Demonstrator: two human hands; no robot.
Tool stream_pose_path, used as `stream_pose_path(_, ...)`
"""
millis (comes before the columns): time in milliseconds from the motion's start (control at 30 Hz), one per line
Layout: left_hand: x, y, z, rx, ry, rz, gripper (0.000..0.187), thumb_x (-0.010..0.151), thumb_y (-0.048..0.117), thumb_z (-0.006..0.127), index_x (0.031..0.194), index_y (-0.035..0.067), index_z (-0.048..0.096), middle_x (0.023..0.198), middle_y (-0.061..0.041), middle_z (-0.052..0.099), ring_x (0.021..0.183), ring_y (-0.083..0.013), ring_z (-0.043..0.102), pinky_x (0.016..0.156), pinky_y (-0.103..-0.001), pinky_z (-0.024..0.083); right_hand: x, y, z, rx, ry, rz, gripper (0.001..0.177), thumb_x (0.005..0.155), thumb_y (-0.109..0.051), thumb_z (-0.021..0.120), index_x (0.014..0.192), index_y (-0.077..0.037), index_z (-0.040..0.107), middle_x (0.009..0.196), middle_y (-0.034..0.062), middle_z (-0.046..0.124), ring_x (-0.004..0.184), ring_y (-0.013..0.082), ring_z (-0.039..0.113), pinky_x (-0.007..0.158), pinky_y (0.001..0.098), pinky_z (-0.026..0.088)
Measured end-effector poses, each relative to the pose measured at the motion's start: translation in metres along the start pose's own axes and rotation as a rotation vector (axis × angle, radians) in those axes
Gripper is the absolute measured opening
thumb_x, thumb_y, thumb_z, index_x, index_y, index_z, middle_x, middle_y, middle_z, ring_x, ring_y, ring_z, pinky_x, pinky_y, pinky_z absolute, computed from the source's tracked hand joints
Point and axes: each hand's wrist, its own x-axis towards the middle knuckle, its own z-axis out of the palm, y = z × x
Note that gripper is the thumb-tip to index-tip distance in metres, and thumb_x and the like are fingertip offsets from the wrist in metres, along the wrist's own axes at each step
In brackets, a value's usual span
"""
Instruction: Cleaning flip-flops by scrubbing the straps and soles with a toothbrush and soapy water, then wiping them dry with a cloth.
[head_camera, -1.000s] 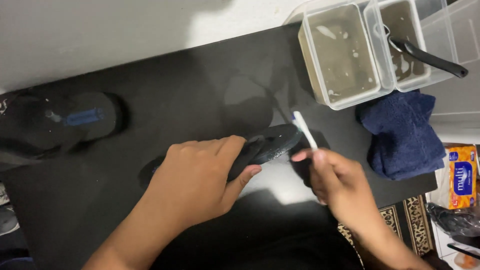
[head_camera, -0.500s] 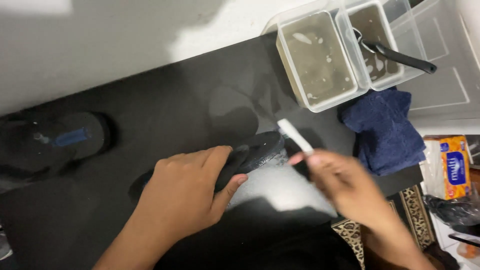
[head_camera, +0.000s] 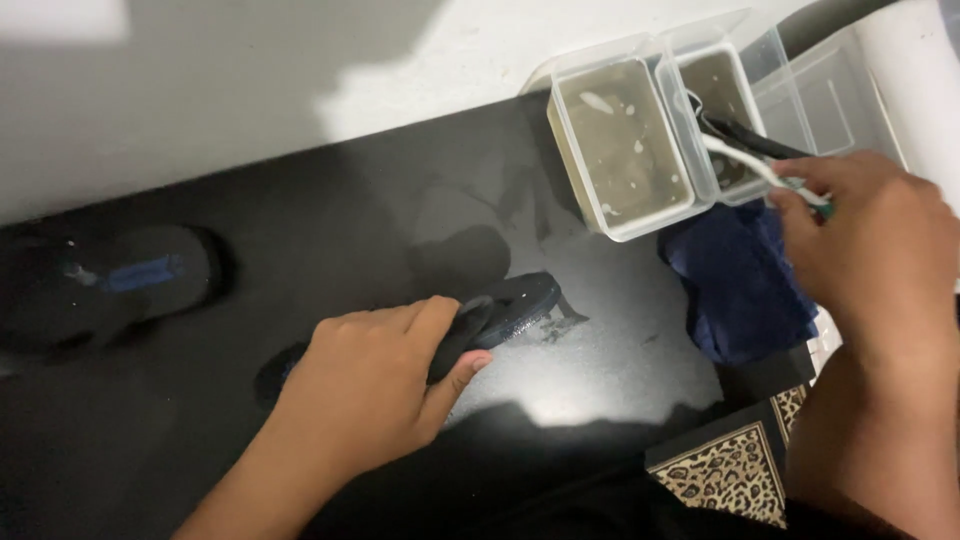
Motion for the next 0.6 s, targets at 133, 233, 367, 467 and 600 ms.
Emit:
stream_pose_path(133, 0.001, 0.000, 0.001, 0.006, -0.012, -0.007, 0.043, 0.102, 0.058, 0.050, 0.098, 0.016, 0.055, 0.073, 0.003, 0.063, 0.055, -0.0268, 0.062, 0.046, -0.044, 0.046, 0.019, -0.019, -0.015, 0.160, -0.114, 0.046, 0.019, 0.105, -0.033, 0.081, 0.119, -0.019, 0.084, 0.100, 0.0007, 0.076, 0.085, 0.0247, 0.070, 0.066, 0.0432, 0.052)
stream_pose_path(233, 0.001, -0.001, 0.000, 0.004, 0.015, -0.002, 0.042, 0.101, 0.058, 0.051, 0.097, 0.016, 0.055, 0.076, 0.002, 0.065, 0.057, -0.0304, 0.064, 0.046, -0.046, 0.047, 0.042, -0.005, 0.007, 0.149, -0.047, 0.031, 0.020, 0.111, -0.036, 0.079, 0.120, -0.019, 0.086, 0.100, 0.0077, 0.077, 0.088, 0.0302, 0.072, 0.073, 0.0452, 0.052)
stream_pose_path(367, 0.001, -0.001, 0.000, 0.016, 0.024, 0.013, 0.042, 0.101, 0.058, 0.052, 0.095, 0.016, 0.055, 0.072, 0.003, 0.064, 0.054, -0.0262, 0.063, 0.045, -0.044, 0.046, 0.078, 0.006, 0.043, 0.093, 0.028, -0.140, 0.026, 0.100, -0.033, 0.083, 0.123, -0.020, 0.085, 0.098, 0.0006, 0.077, 0.097, 0.0337, 0.068, 0.079, 0.0445, 0.052)
stream_pose_path(467, 0.001, -0.002, 0.002, 0.010, 0.020, 0.011, 0.042, 0.102, 0.058, 0.052, 0.095, 0.016, 0.054, 0.073, 0.003, 0.064, 0.055, -0.0266, 0.063, 0.045, -0.044, 0.046, 0.089, 0.007, 0.055, -0.009, -0.049, -0.044, 0.024, 0.099, -0.041, 0.076, 0.119, -0.031, 0.084, 0.098, -0.0047, 0.078, 0.108, 0.0336, 0.066, 0.077, 0.0453, 0.055)
stream_pose_path(600, 0.002, -0.003, 0.000, -0.008, 0.029, 0.021, 0.041, 0.102, 0.056, 0.054, 0.093, 0.016, 0.054, 0.071, 0.002, 0.062, 0.053, -0.0267, 0.061, 0.044, -0.043, 0.044, 0.089, 0.002, 0.048, -0.093, -0.120, -0.035, 0.024, 0.108, -0.035, 0.067, 0.118, -0.021, 0.083, 0.098, 0.0092, 0.080, 0.109, 0.0404, 0.067, 0.076, 0.0505, 0.059)
